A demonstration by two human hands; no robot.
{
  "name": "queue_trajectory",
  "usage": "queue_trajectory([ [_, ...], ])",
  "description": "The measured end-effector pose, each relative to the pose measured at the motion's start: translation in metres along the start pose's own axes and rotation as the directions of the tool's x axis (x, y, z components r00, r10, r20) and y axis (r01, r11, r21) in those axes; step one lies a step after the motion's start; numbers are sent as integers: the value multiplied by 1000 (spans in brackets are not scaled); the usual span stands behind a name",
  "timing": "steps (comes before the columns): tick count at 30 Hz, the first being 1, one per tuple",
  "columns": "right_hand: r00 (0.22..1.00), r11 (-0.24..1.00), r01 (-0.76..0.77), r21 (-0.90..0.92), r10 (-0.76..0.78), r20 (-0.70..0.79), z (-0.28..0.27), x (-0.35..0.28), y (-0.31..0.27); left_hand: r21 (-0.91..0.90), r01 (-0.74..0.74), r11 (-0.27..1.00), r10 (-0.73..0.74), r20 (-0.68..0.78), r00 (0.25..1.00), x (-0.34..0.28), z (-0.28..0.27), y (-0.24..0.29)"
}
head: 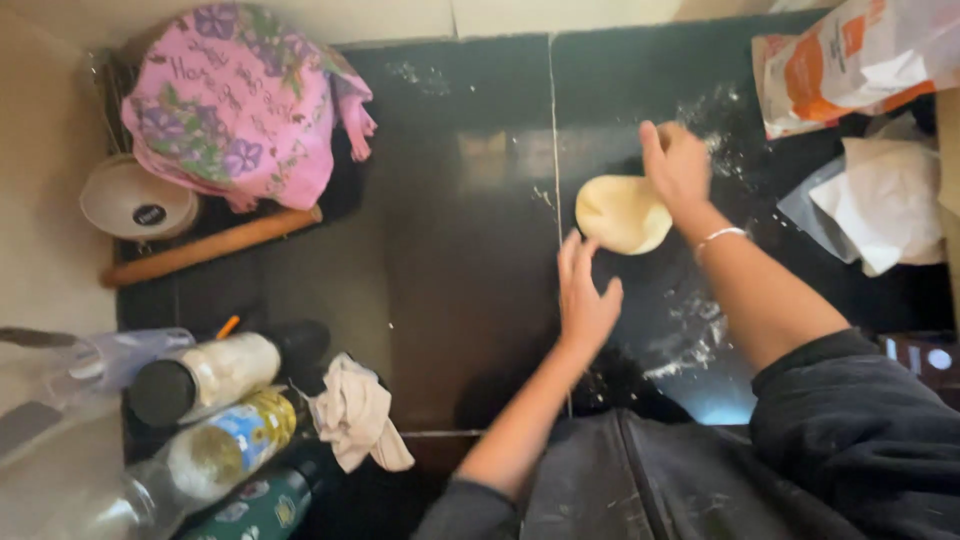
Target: The person is kneading a ball of dough on a floured kitchen counter.
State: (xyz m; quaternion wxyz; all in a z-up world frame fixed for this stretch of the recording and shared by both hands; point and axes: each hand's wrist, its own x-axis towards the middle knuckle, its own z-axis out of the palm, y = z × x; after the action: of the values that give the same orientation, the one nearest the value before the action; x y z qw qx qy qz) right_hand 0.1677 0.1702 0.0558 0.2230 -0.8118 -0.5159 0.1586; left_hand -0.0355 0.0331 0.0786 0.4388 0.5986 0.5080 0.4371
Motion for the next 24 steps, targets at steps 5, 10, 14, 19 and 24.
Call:
queue_trajectory([
  [5, 959, 964, -263, 28, 259, 112, 49, 14, 108, -178, 110, 978, -101, 58, 993, 14, 18, -31],
  [10, 997, 998, -61, 25, 63, -52, 4, -48, 9, -296, 254, 921, -190, 228, 955, -27, 56, -34],
  [14, 860, 799, 434, -416, -505, -74, -7, -113, -18, -111, 240, 964, -179, 394, 902, -47, 66, -73],
  [19, 579, 583, 635, -506, -794, -187, 14, -87, -5, 71, 11, 997, -37, 367, 930, -25, 25, -46],
  [24, 664, 629, 649, -428, -743, -85, 40, -23, 4, -16, -17, 1000, 18, 15, 1000, 9, 7, -8],
])
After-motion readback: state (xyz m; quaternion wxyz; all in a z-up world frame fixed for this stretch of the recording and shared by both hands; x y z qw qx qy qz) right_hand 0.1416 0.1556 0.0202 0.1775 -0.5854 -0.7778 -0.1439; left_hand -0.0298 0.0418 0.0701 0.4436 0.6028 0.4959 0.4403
